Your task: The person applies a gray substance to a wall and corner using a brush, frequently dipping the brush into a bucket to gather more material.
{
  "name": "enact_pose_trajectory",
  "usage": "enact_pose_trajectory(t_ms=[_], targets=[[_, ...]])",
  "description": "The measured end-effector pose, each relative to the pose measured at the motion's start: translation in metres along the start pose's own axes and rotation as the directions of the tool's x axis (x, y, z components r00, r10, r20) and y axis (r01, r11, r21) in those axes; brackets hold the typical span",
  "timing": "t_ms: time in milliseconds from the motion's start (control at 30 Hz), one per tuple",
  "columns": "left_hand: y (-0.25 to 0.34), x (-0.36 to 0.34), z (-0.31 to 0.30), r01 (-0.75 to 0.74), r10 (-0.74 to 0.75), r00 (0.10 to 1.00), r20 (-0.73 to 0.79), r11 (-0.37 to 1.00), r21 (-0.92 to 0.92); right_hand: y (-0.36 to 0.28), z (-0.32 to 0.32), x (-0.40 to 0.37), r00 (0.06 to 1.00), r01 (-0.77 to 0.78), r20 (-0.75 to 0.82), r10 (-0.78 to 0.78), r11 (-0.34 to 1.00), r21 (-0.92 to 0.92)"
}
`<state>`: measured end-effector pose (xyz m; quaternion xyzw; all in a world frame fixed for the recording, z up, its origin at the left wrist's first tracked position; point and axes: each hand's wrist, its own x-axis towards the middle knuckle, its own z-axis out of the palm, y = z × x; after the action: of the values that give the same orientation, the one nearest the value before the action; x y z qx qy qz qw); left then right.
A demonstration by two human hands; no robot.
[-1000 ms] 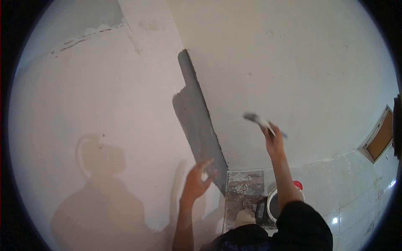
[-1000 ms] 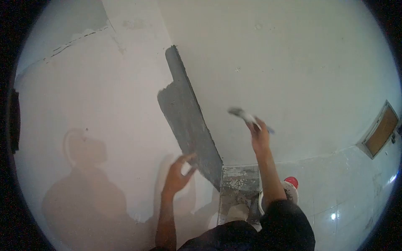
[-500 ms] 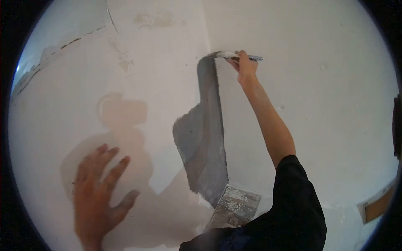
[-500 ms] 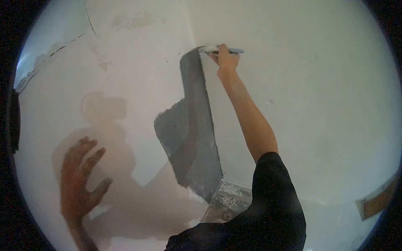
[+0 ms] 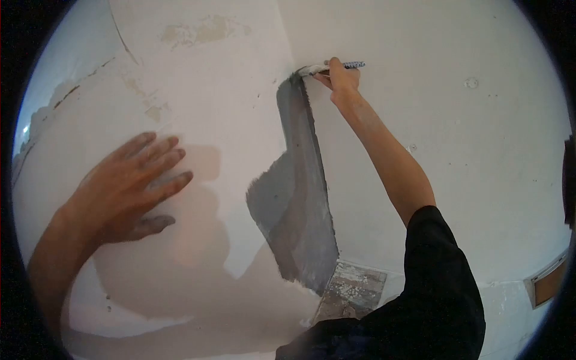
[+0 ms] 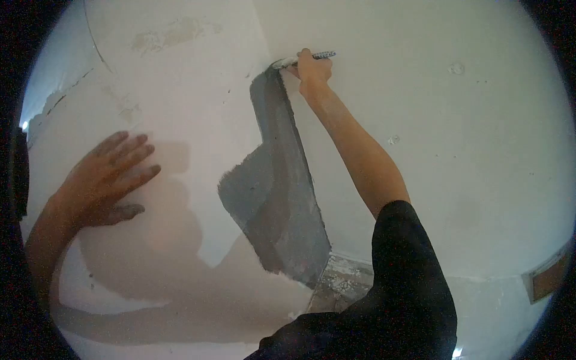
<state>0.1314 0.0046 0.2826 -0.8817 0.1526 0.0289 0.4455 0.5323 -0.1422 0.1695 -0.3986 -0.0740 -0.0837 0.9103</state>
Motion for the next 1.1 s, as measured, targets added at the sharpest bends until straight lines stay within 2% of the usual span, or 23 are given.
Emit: enact_pose_trajectory(t_ms=[100, 333, 600, 733, 833, 933, 1033, 1100], targets=[[-0.017, 0.015, -0.001, 0.024, -0.025, 0.989, -0.149, 1.000, -0.008, -0.007, 0.013, 0.003, 0.999, -0.045, 0.002, 0.045, 0.998, 0.046], [-0.028, 0.029, -0.001, 0.082, -0.076, 0.977, -0.199, 0.996, 0.022, -0.036, 0.064, 0.022, 1.000, 0.016, -0.012, -0.014, 0.978, 0.209], [-0.025, 0.030, -0.003, 0.104, -0.093, 0.975, -0.200, 0.994, 0.044, -0.084, 0.113, 0.026, 0.998, 0.066, -0.004, -0.067, 0.978, 0.196], [-0.026, 0.028, -0.005, 0.088, -0.077, 0.978, -0.196, 0.995, 0.050, -0.107, 0.101, 0.001, 0.993, 0.114, -0.020, -0.112, 0.982, 0.152], [-0.028, 0.027, -0.001, 0.061, -0.047, 0.975, -0.215, 0.997, 0.055, -0.094, 0.068, 0.006, 0.961, 0.249, 0.073, -0.267, 0.950, 0.189], [-0.029, 0.028, -0.001, 0.050, -0.040, 0.972, -0.230, 0.998, 0.039, -0.077, 0.028, 0.006, 0.964, 0.212, 0.148, -0.219, 0.975, 0.065], [-0.028, 0.027, 0.002, 0.069, -0.055, 0.972, -0.228, 0.996, 0.054, -0.055, 0.009, 0.014, 0.972, 0.100, 0.205, -0.112, 0.993, 0.070], [-0.028, 0.027, 0.003, 0.057, -0.042, 0.973, -0.227, 0.997, 0.060, -0.047, 0.020, 0.007, 0.982, 0.131, 0.135, -0.133, 0.991, 0.028]])
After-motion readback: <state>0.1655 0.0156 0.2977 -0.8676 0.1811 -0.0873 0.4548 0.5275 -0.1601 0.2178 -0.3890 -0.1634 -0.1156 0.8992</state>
